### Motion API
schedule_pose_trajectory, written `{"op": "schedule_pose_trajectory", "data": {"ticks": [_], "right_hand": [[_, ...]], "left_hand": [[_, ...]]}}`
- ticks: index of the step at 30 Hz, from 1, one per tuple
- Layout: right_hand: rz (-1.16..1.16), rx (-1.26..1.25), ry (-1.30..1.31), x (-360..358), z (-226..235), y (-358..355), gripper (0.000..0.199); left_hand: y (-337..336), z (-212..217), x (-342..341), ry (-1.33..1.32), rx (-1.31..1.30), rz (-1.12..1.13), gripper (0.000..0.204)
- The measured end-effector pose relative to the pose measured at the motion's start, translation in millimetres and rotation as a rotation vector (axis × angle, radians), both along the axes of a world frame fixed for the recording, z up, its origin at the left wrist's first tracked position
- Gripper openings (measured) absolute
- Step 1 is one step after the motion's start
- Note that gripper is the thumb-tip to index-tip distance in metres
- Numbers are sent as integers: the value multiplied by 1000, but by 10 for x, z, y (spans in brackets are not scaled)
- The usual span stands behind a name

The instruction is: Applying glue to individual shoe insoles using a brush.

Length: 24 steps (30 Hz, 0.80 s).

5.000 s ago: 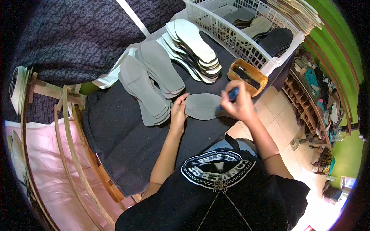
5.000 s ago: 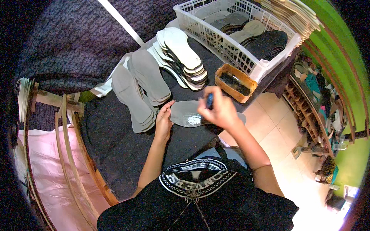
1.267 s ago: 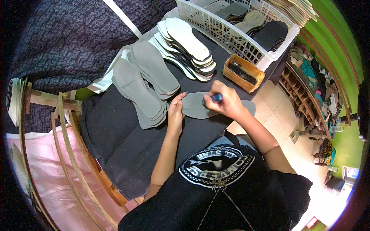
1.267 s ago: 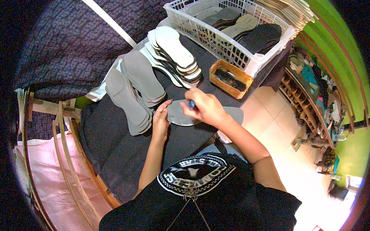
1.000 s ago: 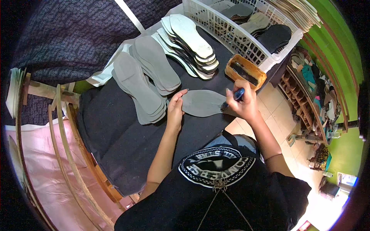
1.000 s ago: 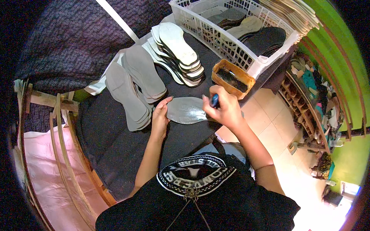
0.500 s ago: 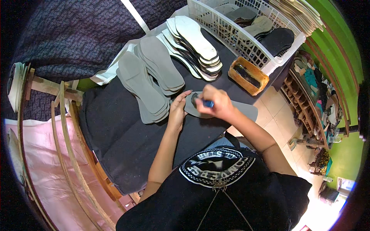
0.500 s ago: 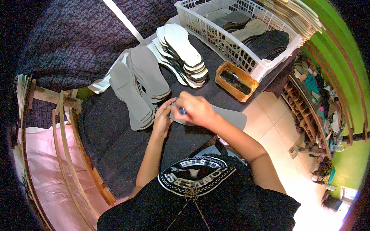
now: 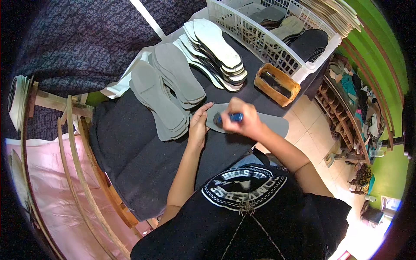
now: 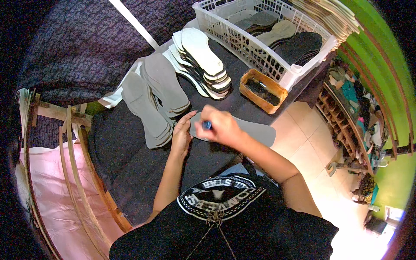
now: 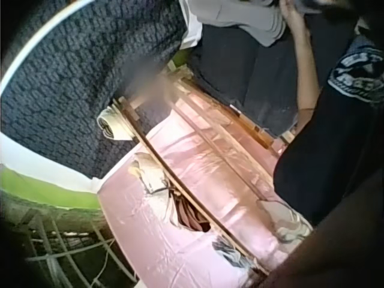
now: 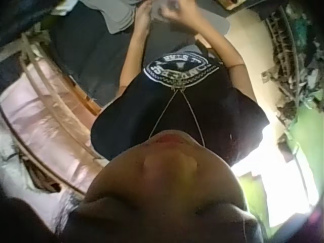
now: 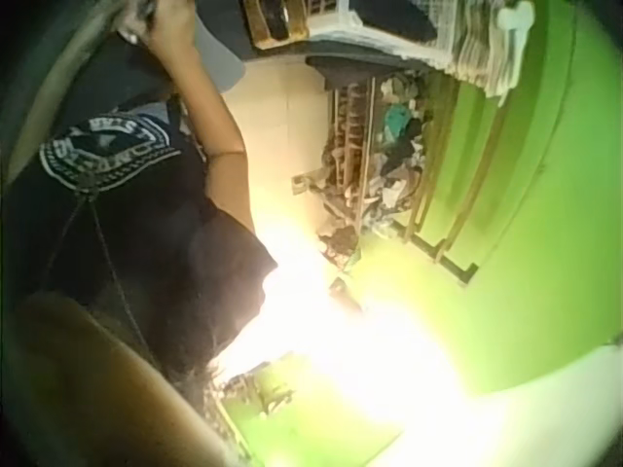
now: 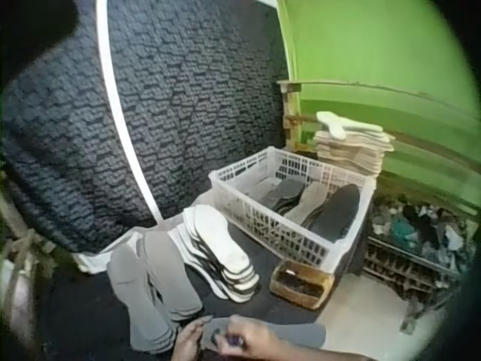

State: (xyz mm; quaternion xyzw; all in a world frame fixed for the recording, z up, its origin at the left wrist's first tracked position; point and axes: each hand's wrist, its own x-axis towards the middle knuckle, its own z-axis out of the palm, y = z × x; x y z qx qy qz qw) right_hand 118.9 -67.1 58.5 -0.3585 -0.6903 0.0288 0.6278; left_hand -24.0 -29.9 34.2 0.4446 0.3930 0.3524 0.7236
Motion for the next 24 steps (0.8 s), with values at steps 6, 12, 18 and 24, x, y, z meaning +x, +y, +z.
{"op": "schedule_pose_trajectory", "data": {"ticks": [6,12,18,24], "right_hand": [[-193,-158,57,159,-30,108,32],[-113,-21,-143,225,-9,-126,28],[-248,-358,-372,538,323,-449,23],[-112,-315,-231,351,360,-328,24]], "left_hand": [[23,-136,13,-53,-47,-8,29],[36,-144,-25,-4,-3,11,28],[63,-235,-44,78,28,25,27],[40,-170,-19,61,-1,16,26]]}}
